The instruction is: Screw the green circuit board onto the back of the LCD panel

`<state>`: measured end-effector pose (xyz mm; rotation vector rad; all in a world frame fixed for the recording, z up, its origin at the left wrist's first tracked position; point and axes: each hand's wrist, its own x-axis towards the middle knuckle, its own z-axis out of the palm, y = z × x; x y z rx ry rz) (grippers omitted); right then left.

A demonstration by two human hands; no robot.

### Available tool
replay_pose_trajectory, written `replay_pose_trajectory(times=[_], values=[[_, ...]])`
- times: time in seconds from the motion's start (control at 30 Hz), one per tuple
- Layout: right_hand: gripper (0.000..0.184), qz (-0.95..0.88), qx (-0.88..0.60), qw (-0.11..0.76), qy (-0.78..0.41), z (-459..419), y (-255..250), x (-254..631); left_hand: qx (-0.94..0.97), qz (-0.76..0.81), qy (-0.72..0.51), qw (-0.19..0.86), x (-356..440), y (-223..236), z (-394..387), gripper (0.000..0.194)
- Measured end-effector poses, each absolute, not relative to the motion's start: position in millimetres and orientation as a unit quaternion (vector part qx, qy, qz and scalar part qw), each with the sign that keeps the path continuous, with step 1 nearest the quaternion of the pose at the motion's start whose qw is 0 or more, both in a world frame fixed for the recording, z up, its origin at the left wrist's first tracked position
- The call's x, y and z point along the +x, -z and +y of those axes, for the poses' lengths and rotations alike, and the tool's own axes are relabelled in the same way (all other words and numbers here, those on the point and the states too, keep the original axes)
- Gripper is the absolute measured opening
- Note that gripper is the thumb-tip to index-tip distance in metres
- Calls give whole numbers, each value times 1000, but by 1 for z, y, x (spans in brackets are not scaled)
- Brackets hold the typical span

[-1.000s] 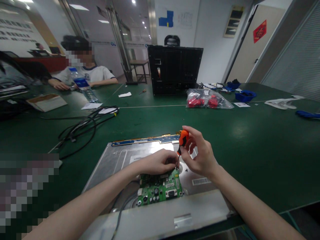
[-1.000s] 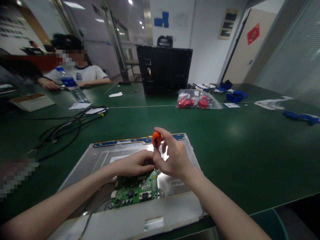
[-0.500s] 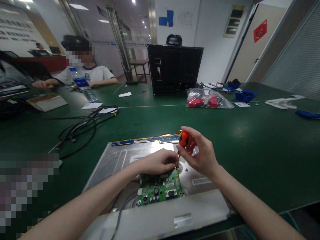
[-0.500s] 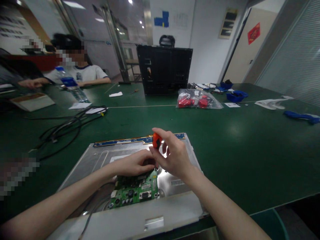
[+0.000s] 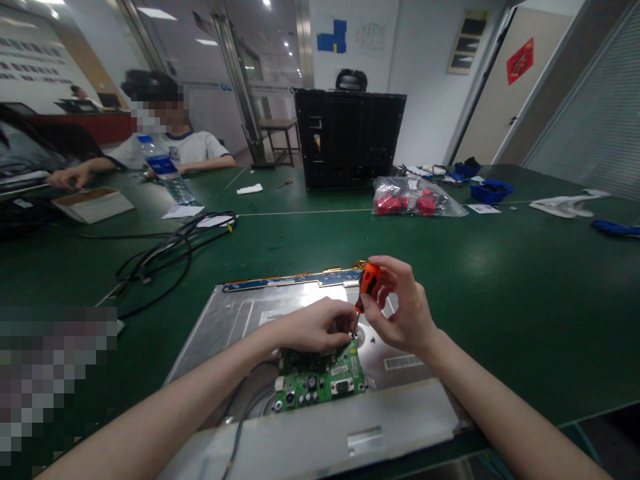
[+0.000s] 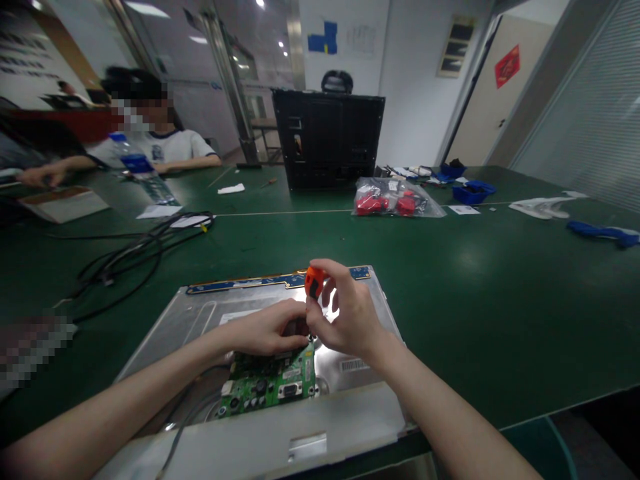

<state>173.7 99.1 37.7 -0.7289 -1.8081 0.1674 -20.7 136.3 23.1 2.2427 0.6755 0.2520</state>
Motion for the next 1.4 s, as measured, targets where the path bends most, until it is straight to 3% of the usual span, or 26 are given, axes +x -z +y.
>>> replay_pose_trajectory(times=[0.27,0.53,1.4], values=[[44,-776,-302,552,-39,102,-38,175,876,274,-89,386,-21,-20,136,9],[53,-781,-299,546,-60,97,-41,175,873,273,-97,393,-20,-23,136,8],[55,-797,-307,519,-19,101,-39,176,883,258,-96,380,-20,-18,139,6]])
